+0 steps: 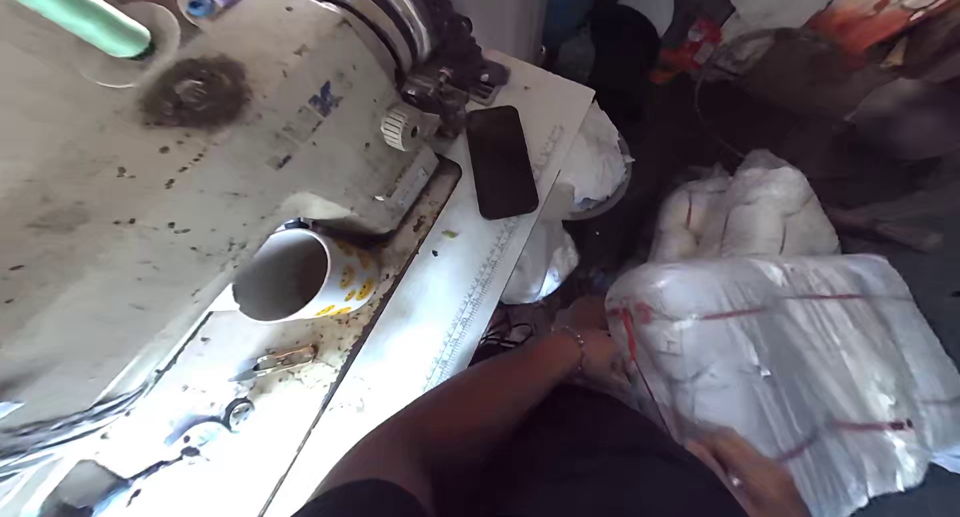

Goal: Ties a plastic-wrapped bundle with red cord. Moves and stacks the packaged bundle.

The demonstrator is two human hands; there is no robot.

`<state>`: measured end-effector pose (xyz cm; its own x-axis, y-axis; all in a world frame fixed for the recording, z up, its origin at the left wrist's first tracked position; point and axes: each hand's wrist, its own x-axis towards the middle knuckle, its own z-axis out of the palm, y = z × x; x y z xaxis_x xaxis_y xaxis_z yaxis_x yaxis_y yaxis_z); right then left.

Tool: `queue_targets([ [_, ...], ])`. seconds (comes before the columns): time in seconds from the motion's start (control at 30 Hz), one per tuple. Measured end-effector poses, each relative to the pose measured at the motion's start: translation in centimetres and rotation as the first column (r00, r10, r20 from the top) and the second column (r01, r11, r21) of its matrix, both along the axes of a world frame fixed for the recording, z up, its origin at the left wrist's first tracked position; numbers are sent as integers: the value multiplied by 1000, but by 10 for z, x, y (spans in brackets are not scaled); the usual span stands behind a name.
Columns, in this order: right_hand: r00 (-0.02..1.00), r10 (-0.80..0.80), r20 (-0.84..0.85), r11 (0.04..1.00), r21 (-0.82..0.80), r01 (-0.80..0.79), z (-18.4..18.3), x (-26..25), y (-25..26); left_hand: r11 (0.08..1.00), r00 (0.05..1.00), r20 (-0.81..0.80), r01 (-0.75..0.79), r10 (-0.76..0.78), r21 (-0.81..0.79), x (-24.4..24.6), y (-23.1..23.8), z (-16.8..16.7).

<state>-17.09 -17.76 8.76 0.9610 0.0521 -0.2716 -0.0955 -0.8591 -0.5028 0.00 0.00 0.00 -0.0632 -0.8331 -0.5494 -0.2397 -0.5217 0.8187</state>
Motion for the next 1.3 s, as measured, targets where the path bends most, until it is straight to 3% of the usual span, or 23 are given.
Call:
queue_targets([
  [0.1,971,70,230,974,-224,-17,-21,36,-6,997,1000,-13,-6,7,82,-2,3,-9],
  [0.17,981,108,160,930,-365,-43,-36,64,3,995,1000,-22,-15,18,94,-5,5,-15],
  [0.23,995,99,-32,897,-430,-104,-51,82,14,992,999,-24,-33,36,121,-6,7,-18],
  [0.3,990,108,-87,864,-485,-137,-67,89,16,987,997,-1,-74,75,142,-4,11,-21],
  [0.5,952,127,280,916,-400,-5,-92,74,-2,936,980,63,-197,187,293,-1,12,-30],
  [0.63,940,53,337,961,-274,44,-94,73,-8,923,984,55,-176,167,343,-1,6,-39],
  [0.73,936,44,350,966,-253,50,-96,73,-8,940,983,11,-177,182,290,2,6,-30],
  [0.83,933,34,358,967,-248,60,-99,73,-5,872,896,-49,-416,441,257,1,9,-33],
  [0.93,939,25,343,971,-233,59,-98,72,-4,737,734,-141,-613,665,284,-1,6,-32],
  [1.03,934,32,356,970,-238,57,-100,71,-4,690,665,-215,-621,715,372,-5,-10,-23],
  [1.13,932,25,362,970,-235,65,-101,70,-3,763,747,-213,-544,630,349,-13,-31,-41],
  [1.17,934,22,358,969,-236,67,-101,71,-3,743,731,-208,-551,649,380,-17,-37,-48],
  [1.3,932,23,360,965,-251,73,-101,70,-1,606,552,-282,-585,784,539,-29,-41,-60],
])
